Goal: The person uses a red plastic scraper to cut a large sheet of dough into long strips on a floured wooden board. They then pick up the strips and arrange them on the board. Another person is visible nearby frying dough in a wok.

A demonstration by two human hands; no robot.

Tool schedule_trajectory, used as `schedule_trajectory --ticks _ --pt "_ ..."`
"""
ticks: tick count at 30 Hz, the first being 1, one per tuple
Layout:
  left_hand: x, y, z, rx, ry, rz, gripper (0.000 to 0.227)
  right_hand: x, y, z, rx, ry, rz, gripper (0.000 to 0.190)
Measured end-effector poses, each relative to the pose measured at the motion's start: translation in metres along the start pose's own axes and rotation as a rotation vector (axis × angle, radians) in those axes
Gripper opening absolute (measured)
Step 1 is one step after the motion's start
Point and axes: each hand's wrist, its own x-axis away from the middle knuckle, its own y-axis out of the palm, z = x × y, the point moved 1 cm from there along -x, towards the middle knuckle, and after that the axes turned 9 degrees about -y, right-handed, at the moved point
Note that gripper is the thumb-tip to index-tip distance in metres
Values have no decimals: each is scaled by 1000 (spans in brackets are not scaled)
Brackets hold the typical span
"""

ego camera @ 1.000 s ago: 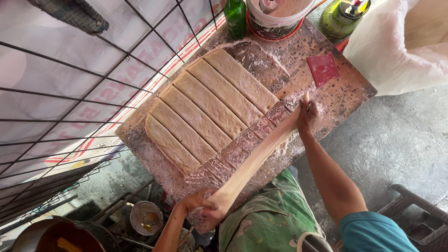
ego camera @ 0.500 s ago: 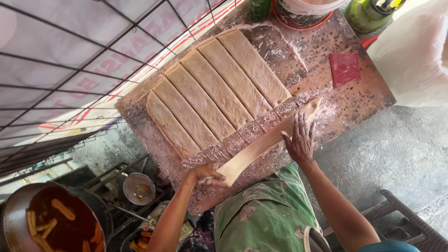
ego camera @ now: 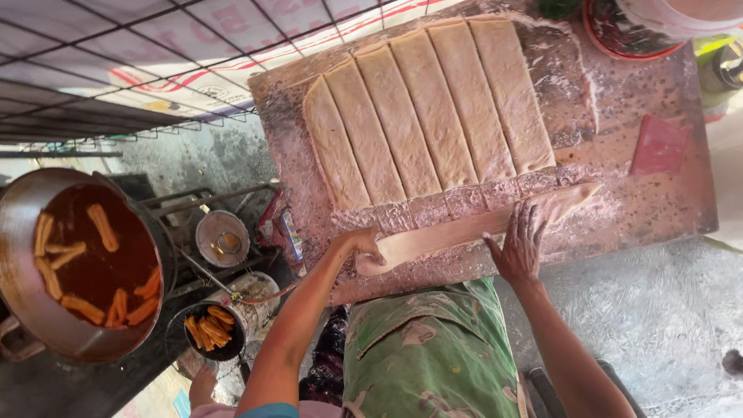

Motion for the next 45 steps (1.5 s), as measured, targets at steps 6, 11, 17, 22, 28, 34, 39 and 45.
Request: schedule_trajectory --ticks 6,11,17,22,28,34,39,45 --pt "8 24 -44 214 0 317 94 9 42 -83 -51 -322 -175 104" --pt "36 72 -54 748 95 700 73 12 65 -137 -84 -478 -275 98" --pt "62 111 12 851 -83 1077 47 1 84 -169 -117 -499 -286 102" --pt "79 104 32 876 -207 1027 39 -3 81 -174 -62 -498 -321 103" --pt "84 125 -34 1149 138 1355 26 0 86 -179 14 -513 -346 103" --pt "55 115 -32 1147 77 1423 27 4 94 -196 -26 -580 -235 105" --pt "55 113 -27 1133 64 1392 28 11 113 -215 -15 -701 -256 104" --pt "75 107 -47 812 -12 1596 31 9 143 -243 -23 -799 -231 106"
